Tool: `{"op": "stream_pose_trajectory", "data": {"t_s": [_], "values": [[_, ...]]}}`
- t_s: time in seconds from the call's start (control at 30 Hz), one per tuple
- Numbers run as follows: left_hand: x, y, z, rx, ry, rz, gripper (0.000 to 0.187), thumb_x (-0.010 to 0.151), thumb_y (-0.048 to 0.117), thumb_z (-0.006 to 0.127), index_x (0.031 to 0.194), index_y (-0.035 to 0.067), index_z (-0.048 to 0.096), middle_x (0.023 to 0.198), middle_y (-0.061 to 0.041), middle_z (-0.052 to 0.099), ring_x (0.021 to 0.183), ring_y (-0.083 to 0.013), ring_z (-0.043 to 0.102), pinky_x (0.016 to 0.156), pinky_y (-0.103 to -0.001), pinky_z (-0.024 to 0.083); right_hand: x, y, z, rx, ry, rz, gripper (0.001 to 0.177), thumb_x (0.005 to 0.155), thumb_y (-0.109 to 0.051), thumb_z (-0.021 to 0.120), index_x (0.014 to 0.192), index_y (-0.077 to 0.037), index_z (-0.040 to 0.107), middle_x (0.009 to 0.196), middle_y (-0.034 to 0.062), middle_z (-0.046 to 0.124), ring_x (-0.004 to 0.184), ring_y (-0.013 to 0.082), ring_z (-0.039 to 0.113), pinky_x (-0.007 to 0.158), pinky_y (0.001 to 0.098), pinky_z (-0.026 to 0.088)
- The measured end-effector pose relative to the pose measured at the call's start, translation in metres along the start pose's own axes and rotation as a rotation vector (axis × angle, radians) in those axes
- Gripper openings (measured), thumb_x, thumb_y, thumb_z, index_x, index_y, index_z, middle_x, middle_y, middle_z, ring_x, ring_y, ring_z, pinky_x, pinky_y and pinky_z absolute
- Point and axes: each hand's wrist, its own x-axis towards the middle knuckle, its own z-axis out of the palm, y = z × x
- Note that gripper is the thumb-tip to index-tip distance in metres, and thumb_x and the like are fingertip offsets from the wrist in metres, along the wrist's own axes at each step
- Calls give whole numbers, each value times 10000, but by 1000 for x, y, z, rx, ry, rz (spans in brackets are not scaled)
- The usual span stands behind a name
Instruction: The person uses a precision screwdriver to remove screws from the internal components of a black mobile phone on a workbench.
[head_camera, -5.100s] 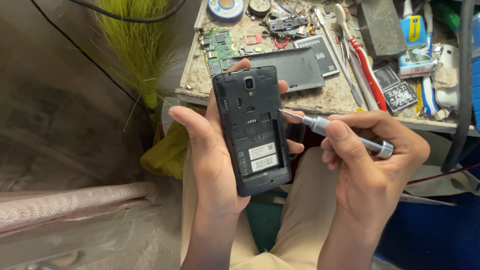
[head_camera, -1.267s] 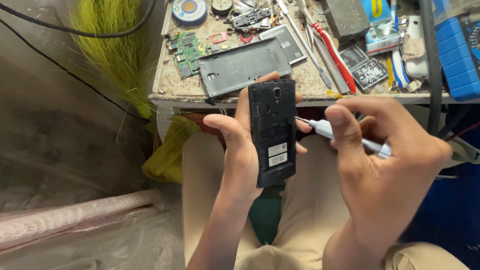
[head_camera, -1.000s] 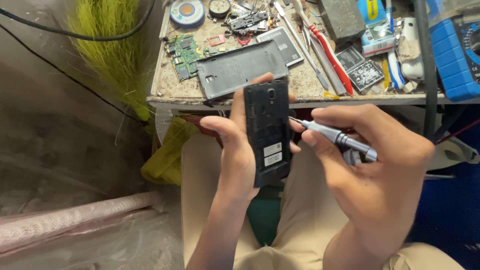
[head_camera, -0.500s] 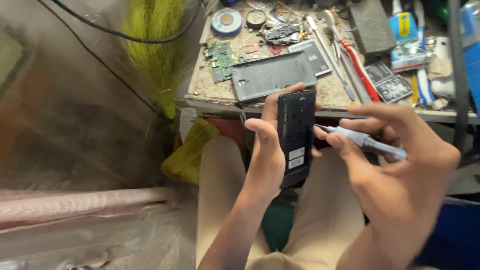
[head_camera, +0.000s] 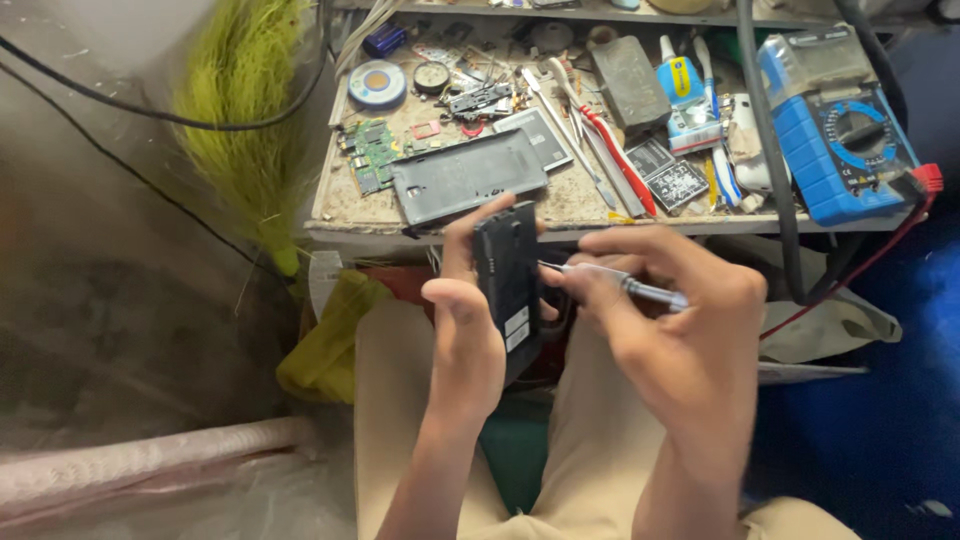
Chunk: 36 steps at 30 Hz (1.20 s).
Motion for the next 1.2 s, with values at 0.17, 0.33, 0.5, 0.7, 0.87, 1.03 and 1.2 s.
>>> {"op": "stream_pose_trajectory", "data": {"t_s": [0.17,0.33,0.5,0.7,0.87,1.03,1.2], "values": [[-6,19,2,151,-9,63,1069,899,873,330,1546,24,392,1320,-136,587,1035,-162,655,827,-297,583,-1,-8,-2,24,-27,128,239,859,-3,853,1084,2,770,687,76,676,624,95,550,510,240,417],[-12,31,-2,352,-21,32,1120,874,919,284,1525,31,491,1003,-74,682,851,-101,617,722,-248,545,-5,-13,-5,1,-121,-191,167,802,-7,790,961,19,745,827,40,749,759,71,716,637,216,548],[-19,33,0,390,-7,63,1104,892,916,303,1502,15,492,1022,-66,657,920,-115,641,753,-265,563,-1,-12,7,34,37,186,87,922,-76,811,907,9,802,682,80,728,568,113,662,493,266,504],[-17,35,-3,387,21,94,1110,890,923,312,1512,17,468,1160,-81,643,985,-135,680,777,-274,591,2,-10,-1,61,-171,-234,256,785,-115,809,966,36,710,808,44,717,705,50,636,594,208,505],[-19,39,1,396,33,117,1043,936,881,348,1516,22,463,1213,-112,647,1007,-156,685,801,-288,601,-1,-1,9,194,47,177,167,917,-163,787,986,-14,761,688,48,704,538,64,627,472,204,478],[-9,52,-6,340,215,248,901,971,764,475,1481,24,410,1314,-179,602,1000,-251,665,806,-361,600,2,19,3,265,166,119,317,929,-307,792,930,2,721,673,51,643,536,78,625,451,196,417],[6,57,-31,-199,505,372,831,1003,758,352,1523,112,390,1310,-174,610,985,-314,706,731,-442,638,18,53,26,692,166,3,429,935,-401,829,939,2,684,703,47,624,527,89,542,478,211,371]]}}
